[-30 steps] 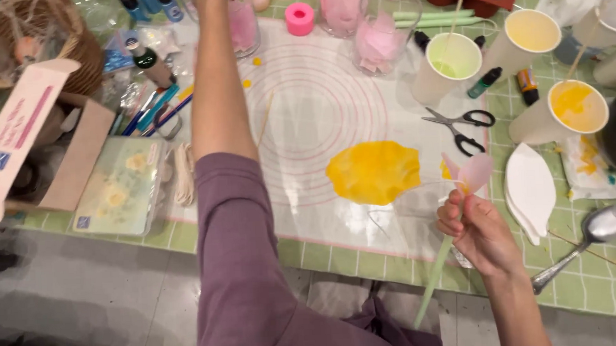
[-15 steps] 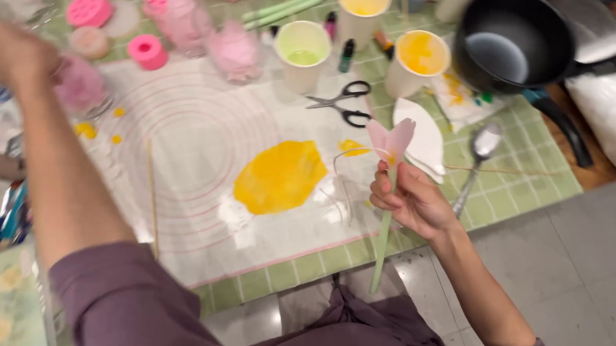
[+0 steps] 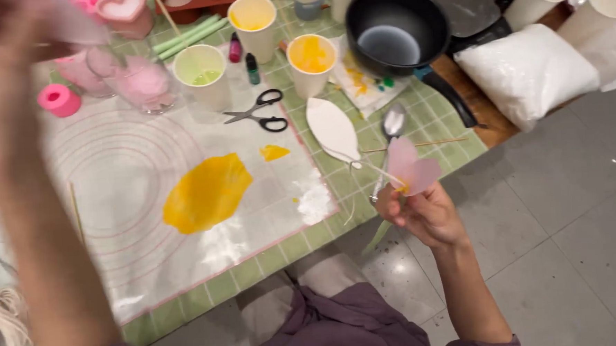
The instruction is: Assembling wax flower petals onto a wick and stem to create a decorative candle.
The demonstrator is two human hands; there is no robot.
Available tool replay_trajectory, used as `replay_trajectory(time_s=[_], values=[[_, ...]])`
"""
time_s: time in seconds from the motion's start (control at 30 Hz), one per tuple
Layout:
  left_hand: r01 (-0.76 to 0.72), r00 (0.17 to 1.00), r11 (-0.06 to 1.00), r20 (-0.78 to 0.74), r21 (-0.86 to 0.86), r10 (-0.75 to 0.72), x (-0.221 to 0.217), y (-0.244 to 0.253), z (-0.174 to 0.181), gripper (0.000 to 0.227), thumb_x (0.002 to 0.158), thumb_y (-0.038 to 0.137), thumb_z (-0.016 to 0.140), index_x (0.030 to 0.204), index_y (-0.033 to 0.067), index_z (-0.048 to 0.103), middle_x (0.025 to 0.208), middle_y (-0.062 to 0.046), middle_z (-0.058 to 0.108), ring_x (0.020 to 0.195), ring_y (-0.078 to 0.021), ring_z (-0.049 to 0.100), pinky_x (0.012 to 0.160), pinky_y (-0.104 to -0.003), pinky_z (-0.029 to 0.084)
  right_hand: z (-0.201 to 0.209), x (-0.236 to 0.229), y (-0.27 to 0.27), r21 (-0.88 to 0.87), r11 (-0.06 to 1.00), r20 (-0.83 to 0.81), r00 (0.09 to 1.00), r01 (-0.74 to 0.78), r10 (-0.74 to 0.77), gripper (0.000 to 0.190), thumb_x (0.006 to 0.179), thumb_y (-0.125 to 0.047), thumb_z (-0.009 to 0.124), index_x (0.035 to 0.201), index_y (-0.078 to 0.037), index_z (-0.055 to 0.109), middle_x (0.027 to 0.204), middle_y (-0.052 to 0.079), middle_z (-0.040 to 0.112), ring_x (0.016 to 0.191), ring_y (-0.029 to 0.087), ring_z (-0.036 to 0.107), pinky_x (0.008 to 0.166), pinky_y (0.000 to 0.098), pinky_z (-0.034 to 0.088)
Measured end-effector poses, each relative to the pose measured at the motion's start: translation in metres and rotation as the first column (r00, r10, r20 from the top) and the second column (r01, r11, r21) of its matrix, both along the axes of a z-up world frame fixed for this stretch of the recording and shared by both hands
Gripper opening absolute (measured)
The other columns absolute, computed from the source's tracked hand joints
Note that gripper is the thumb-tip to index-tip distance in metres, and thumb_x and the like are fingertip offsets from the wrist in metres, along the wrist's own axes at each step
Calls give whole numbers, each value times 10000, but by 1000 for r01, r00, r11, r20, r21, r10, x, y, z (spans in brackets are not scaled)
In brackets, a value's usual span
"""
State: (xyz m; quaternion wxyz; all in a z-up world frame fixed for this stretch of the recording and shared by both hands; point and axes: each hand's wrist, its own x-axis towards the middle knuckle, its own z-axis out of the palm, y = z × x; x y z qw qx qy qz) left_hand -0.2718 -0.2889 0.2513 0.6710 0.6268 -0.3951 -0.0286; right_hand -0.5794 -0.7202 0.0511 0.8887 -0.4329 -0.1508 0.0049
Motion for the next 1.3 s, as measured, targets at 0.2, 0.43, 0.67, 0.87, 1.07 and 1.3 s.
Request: replay_trajectory(time_s=[0.2, 0.43, 0.67, 0.87, 1.07, 1.3], values=[[497, 844, 859, -163, -123, -512, -112, -206, -86, 140, 1071, 205, 661, 1168, 106, 657, 1256, -39, 677, 1137, -146, 663, 1018, -335, 554, 8, -41, -40, -118, 971, 50, 978, 207, -202, 270, 1086, -279, 642, 1098, -10, 652, 881, 65, 645, 719, 142, 531, 698, 323, 420], [858, 463, 514, -437, 1, -771, -171, -269, -123, 141, 1048, 215, 637, 1056, 75, 640, 1239, -41, 687, 1139, -138, 638, 1001, -325, 501, -7, -66, -67, -102, 954, -38, 957, 282, -287, 278, 1092, -249, 612, 1125, 25, 645, 868, 84, 640, 696, 140, 517, 682, 314, 424], [802, 596, 546, -361, 241, -717, -162, -265, -66, 170, 1059, 233, 632, 1032, 66, 634, 942, 34, 618, 880, -61, 564, 791, -263, 484, -33, -78, -72, -123, 985, -216, 965, 125, -150, 297, 1079, -200, 580, 1116, 83, 658, 834, 125, 670, 670, 131, 537, 608, 287, 414], [838, 533, 450, -292, 307, -794, -147, -285, -56, 162, 1082, 225, 624, 1051, 66, 627, 956, 66, 589, 855, -24, 499, 730, -228, 434, -37, -81, -61, 105, 989, -143, 983, -100, 115, 254, 1092, -178, 571, 1089, 64, 647, 864, 125, 680, 605, 93, 526, 623, 279, 398], [931, 365, 346, -298, 115, -882, -145, -299, -88, 186, 1101, 236, 622, 1113, 52, 644, 1119, 8, 674, 976, -57, 587, 869, -252, 494, -34, -84, -54, 175, 965, -27, 978, -198, 206, 216, 1066, -196, 614, 1072, 18, 647, 793, 78, 635, 573, 85, 503, 552, 264, 358], [864, 403, 465, -286, -194, -869, -145, -320, -127, 184, 1115, 251, 647, 1062, 75, 646, 1159, -49, 709, 1042, -123, 675, 951, -296, 552, -38, -82, -51, 340, 904, 62, 966, -258, 252, 202, 1046, -243, 655, 1057, -42, 663, 747, 14, 623, 548, 66, 485, 511, 249, 321]])
